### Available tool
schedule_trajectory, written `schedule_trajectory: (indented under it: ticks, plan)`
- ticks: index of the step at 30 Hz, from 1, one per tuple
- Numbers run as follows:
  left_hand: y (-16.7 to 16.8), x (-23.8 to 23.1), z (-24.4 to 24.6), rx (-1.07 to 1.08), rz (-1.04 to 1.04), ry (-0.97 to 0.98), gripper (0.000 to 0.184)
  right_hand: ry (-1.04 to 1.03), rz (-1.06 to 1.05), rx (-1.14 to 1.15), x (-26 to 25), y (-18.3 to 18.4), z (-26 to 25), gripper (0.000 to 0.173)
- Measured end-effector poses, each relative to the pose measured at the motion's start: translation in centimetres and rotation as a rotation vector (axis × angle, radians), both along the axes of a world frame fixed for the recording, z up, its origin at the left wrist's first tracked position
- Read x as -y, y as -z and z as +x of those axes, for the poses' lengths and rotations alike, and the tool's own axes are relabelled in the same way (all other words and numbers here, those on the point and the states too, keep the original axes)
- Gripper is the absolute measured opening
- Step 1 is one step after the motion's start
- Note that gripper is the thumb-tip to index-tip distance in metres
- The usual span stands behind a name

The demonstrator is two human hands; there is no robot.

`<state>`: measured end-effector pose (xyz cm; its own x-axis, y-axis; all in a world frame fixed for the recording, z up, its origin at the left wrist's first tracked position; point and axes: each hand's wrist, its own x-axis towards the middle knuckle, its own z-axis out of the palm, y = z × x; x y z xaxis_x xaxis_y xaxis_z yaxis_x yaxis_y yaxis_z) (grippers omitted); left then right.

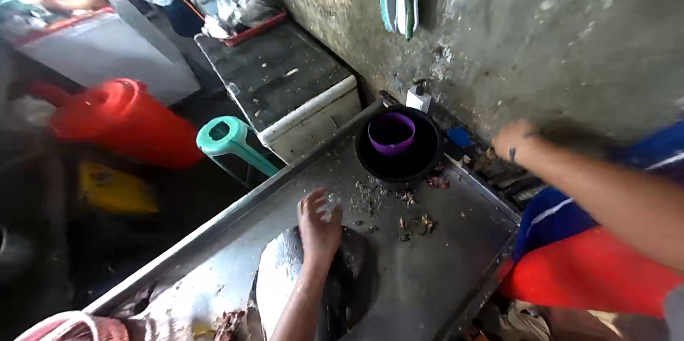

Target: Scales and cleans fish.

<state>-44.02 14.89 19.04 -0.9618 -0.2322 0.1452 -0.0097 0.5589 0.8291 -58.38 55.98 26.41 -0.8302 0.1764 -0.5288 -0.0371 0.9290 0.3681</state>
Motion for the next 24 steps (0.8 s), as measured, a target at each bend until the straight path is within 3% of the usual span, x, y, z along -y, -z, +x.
schedule_trajectory:
  ticks: [2, 5, 8, 12, 13, 15, 17, 19, 21, 24]
  plan:
    - [-3.7, -3.5, -7.1, -0.040, -0.097, 0.116, 0.051, 0.126, -0.074, -0.001, -1.7, 4.1, -0.9, 0.029]
    - [-10.6, -8.8, -17.2, -0.131, -0.215, 0.190, 0.054, 0.177, -0.068, -0.021, -2.5, 6.1, -1.1, 0.030]
    - [-17.7, -13.4, -25.6, -0.267, -0.146, 0.117, 0.067, 0.135, -0.040, -0.017, -2.3, 4.7, -1.2, 0.030]
    - [-24.1, -18.2, -31.9, -0.446, 0.187, -0.017, 0.050, 0.092, -0.245, -0.115, -2.0, 1.0, -1.5, 0.026]
    - [-24.5, -19.2, -32.3, -0.541, 0.235, 0.015, 0.045, 0.080, -0.326, -0.173, -1.8, 0.6, -1.4, 0.026]
    - [-23.1, -20.2, -31.7, -0.816, 0.069, 0.129, 0.036, 0.036, -0.488, -0.297, -1.5, 1.4, -1.6, 0.030]
    - [-20.6, -20.0, -28.6, -0.768, -0.031, 0.175, 0.045, 0.002, -0.652, -0.374, -0.4, 3.3, -2.1, 0.033]
    - [-17.9, -18.6, -28.6, -0.699, 0.168, 0.026, 0.059, -0.024, -0.788, -0.387, 1.0, 4.9, -3.1, 0.034]
    - [-18.9, -16.9, -30.4, -0.625, 0.340, -0.019, 0.064, -0.053, -0.885, -0.411, 2.5, 6.5, -3.8, 0.032]
    - [-23.9, -17.2, -32.9, -0.686, 0.197, 0.101, 0.040, -0.101, -1.006, -0.508, 4.5, 9.3, -4.2, 0.028]
